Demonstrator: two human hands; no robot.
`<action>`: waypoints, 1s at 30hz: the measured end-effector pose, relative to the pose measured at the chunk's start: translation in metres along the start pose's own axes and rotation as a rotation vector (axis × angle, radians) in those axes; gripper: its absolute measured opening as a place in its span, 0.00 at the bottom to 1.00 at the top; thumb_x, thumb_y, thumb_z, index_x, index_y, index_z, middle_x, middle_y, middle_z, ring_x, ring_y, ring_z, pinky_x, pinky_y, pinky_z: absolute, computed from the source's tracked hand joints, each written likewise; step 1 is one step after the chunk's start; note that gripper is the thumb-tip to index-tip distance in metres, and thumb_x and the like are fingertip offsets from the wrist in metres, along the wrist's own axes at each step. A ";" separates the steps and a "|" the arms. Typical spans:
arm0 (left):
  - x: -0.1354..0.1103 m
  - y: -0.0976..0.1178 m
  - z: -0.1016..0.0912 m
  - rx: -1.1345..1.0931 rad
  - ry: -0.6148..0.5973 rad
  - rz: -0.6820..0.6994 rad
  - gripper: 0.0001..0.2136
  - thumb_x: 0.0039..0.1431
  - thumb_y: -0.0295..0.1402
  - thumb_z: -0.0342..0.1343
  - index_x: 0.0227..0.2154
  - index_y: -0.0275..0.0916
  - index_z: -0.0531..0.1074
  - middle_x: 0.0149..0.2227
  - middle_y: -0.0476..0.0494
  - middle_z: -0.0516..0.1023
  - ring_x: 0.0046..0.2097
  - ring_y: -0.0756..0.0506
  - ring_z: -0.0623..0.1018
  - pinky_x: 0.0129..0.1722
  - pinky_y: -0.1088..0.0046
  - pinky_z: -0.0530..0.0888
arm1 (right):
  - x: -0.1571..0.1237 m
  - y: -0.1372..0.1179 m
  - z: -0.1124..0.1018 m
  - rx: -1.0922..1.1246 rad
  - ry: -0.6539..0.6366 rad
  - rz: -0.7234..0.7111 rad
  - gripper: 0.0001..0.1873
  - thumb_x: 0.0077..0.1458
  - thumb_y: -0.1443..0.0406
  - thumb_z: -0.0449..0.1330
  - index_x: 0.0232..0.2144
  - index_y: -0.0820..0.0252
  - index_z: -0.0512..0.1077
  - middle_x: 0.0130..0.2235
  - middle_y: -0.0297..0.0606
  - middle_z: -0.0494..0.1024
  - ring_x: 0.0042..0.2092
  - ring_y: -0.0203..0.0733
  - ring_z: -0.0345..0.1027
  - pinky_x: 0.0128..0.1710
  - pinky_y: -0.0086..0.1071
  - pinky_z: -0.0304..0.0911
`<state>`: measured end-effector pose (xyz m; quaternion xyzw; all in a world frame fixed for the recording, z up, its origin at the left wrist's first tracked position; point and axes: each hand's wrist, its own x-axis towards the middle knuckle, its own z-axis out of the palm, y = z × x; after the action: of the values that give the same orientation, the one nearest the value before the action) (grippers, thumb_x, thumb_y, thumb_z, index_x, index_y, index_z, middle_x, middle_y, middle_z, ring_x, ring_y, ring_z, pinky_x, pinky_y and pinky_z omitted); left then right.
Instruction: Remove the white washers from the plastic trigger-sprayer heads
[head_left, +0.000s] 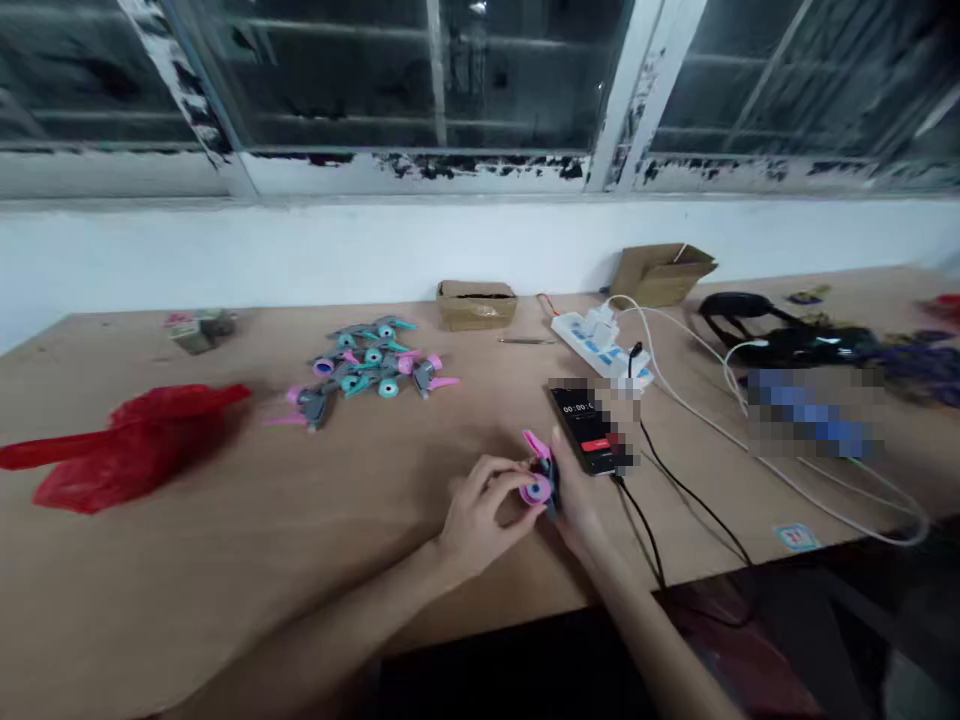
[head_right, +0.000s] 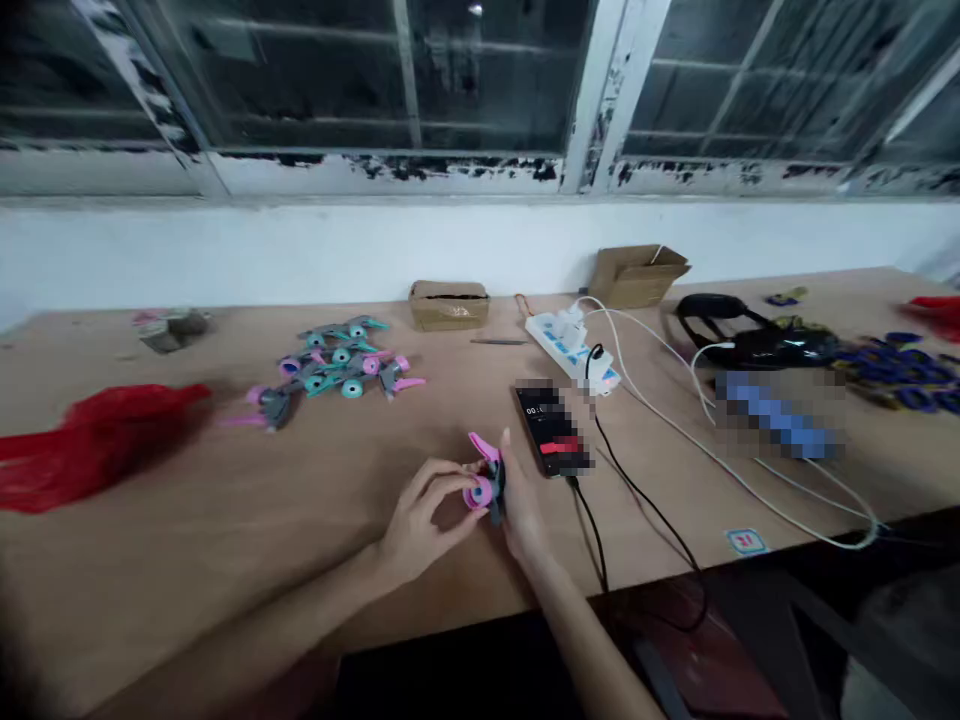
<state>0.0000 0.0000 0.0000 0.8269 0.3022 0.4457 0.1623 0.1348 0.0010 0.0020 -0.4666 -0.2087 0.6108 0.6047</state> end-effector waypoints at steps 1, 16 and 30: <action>0.002 0.001 -0.001 -0.003 0.006 0.013 0.11 0.52 0.29 0.59 0.40 0.41 0.69 0.39 0.43 0.72 0.42 0.46 0.74 0.41 0.68 0.73 | -0.002 -0.001 0.000 -0.082 0.027 -0.033 0.27 0.49 0.43 0.54 0.23 0.60 0.74 0.25 0.34 0.75 0.27 0.36 0.68 0.30 0.28 0.61; 0.025 -0.036 -0.026 0.306 0.147 -0.066 0.09 0.52 0.28 0.57 0.36 0.40 0.65 0.37 0.45 0.73 0.40 0.46 0.73 0.40 0.68 0.73 | -0.018 -0.016 -0.005 -0.878 -0.029 -0.418 0.24 0.57 0.51 0.52 0.50 0.58 0.67 0.45 0.44 0.76 0.43 0.48 0.72 0.41 0.40 0.67; 0.030 -0.100 -0.083 0.769 0.200 -0.307 0.12 0.53 0.32 0.53 0.40 0.35 0.66 0.39 0.36 0.72 0.44 0.34 0.71 0.41 0.56 0.68 | 0.023 -0.038 -0.102 -1.769 0.241 -0.852 0.36 0.53 0.41 0.47 0.54 0.57 0.65 0.58 0.51 0.61 0.57 0.60 0.55 0.49 0.52 0.58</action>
<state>-0.0922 0.0957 0.0109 0.7252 0.5803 0.3494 -0.1234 0.2429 -0.0026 -0.0229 -0.6954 -0.6772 -0.0854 0.2247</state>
